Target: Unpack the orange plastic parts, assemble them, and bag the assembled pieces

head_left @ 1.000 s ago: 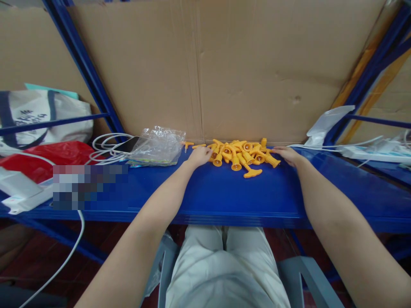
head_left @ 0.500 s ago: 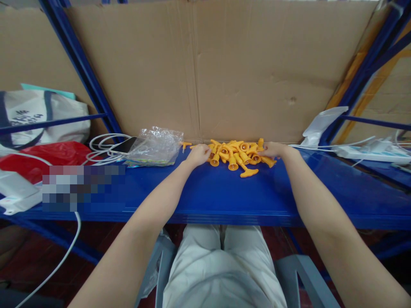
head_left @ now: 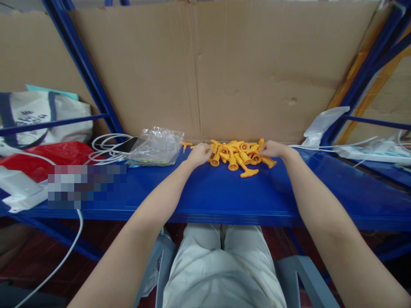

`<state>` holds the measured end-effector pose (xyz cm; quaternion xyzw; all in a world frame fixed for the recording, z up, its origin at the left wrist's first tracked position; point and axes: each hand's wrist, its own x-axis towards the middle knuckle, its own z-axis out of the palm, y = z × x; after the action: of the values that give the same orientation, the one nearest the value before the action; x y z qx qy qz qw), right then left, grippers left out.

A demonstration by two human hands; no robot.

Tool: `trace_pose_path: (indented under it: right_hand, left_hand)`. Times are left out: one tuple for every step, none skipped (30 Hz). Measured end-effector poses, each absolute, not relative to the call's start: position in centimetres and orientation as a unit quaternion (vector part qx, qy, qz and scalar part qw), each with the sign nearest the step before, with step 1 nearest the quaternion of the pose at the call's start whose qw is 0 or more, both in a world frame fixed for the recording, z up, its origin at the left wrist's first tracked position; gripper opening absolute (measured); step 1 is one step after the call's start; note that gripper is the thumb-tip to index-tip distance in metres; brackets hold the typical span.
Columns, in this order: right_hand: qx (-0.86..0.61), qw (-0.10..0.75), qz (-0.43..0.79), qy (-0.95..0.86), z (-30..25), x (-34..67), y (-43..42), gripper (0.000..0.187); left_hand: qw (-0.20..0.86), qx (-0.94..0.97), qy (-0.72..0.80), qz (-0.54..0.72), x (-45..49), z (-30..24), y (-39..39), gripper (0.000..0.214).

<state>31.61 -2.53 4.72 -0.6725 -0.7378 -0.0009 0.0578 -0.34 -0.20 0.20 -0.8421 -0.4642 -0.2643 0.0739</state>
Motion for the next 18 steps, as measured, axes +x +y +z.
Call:
trace_pose_path:
  right_hand:
    - [-0.673, 0.069, -0.006, -0.737, 4.8, 31.6, -2.6, 0.021]
    - [-0.673, 0.083, -0.012, -0.735, 4.8, 31.6, -2.7, 0.02]
    - [-0.673, 0.101, -0.018, -0.732, 5.0, 31.5, -2.7, 0.017]
    - [-0.672, 0.12, -0.024, -0.73, 5.1, 31.5, -2.7, 0.014]
    - [-0.671, 0.137, -0.027, -0.728, 5.2, 31.5, -2.8, 0.012]
    - [-0.669, 0.151, -0.031, -0.727, 5.4, 31.4, -2.8, 0.01]
    - [-0.667, 0.163, -0.035, -0.726, 5.6, 31.3, -2.9, 0.009]
    - [-0.667, 0.174, -0.041, -0.724, 5.7, 31.2, -3.0, 0.009]
    - [-0.667, 0.186, -0.05, -0.72, 5.8, 31.1, -3.1, 0.009]
    - [-0.667, 0.2, -0.06, -0.716, 5.9, 30.9, -3.1, 0.01]
    - [-0.664, 0.218, -0.071, -0.712, 5.9, 30.8, -3.2, 0.012]
    - [-0.657, 0.241, -0.081, -0.709, 5.9, 30.6, -3.3, 0.013]
    - [-0.647, 0.268, -0.089, -0.709, 5.9, 30.4, -3.3, 0.014]
    - [-0.63, 0.299, -0.094, -0.71, 5.9, 30.1, -3.4, 0.014]
    - [-0.608, 0.332, -0.092, -0.715, 5.8, 29.7, -3.4, 0.013]
    - [-0.581, 0.362, -0.08, -0.724, 5.8, 29.2, -3.5, 0.012]
    - [-0.552, 0.386, -0.057, -0.737, 5.7, 28.6, -3.6, 0.012]
    - [-0.522, 0.4, -0.021, -0.753, 5.6, 27.9, -3.8, 0.012]
  left_hand:
    - [0.074, -0.842, -0.465, -0.265, -0.3, 0.2, -0.2, 0.033]
    - [0.074, -0.84, -0.466, -0.267, -0.3, 0.2, -0.2, 0.033]
    - [0.074, -0.837, -0.468, -0.272, -0.3, 0.3, -0.3, 0.033]
    - [0.074, -0.833, -0.471, -0.28, -0.2, 0.3, -0.3, 0.033]
    - [0.075, -0.829, -0.473, -0.289, -0.2, 0.3, -0.4, 0.032]
    - [0.075, -0.825, -0.474, -0.298, -0.1, 0.3, -0.4, 0.032]
    - [0.076, -0.822, -0.473, -0.308, -0.1, 0.3, -0.5, 0.033]
    - [0.076, -0.819, -0.471, -0.318, -0.1, 0.3, -0.5, 0.035]
    - [0.076, -0.818, -0.466, -0.328, 0.0, 0.2, -0.5, 0.039]
    - [0.076, -0.818, -0.46, -0.337, -0.1, 0.2, -0.5, 0.042]
    - [0.078, -0.82, -0.45, -0.346, -0.1, 0.1, -0.5, 0.046]
    - [0.08, -0.823, -0.437, -0.355, -0.2, 0.0, -0.4, 0.049]
    - [0.084, -0.827, -0.419, -0.366, -0.3, -0.1, -0.3, 0.053]
    - [0.09, -0.831, -0.398, -0.378, -0.4, -0.3, -0.2, 0.055]
    - [0.096, -0.835, -0.376, -0.39, -0.5, -0.3, -0.1, 0.058]
    - [0.102, -0.838, -0.358, -0.4, -0.6, -0.4, -0.1, 0.06]
    - [0.108, -0.839, -0.344, -0.408, -0.6, -0.4, -0.1, 0.061]
    - [0.115, -0.84, -0.335, -0.411, -0.6, -0.4, -0.1, 0.064]
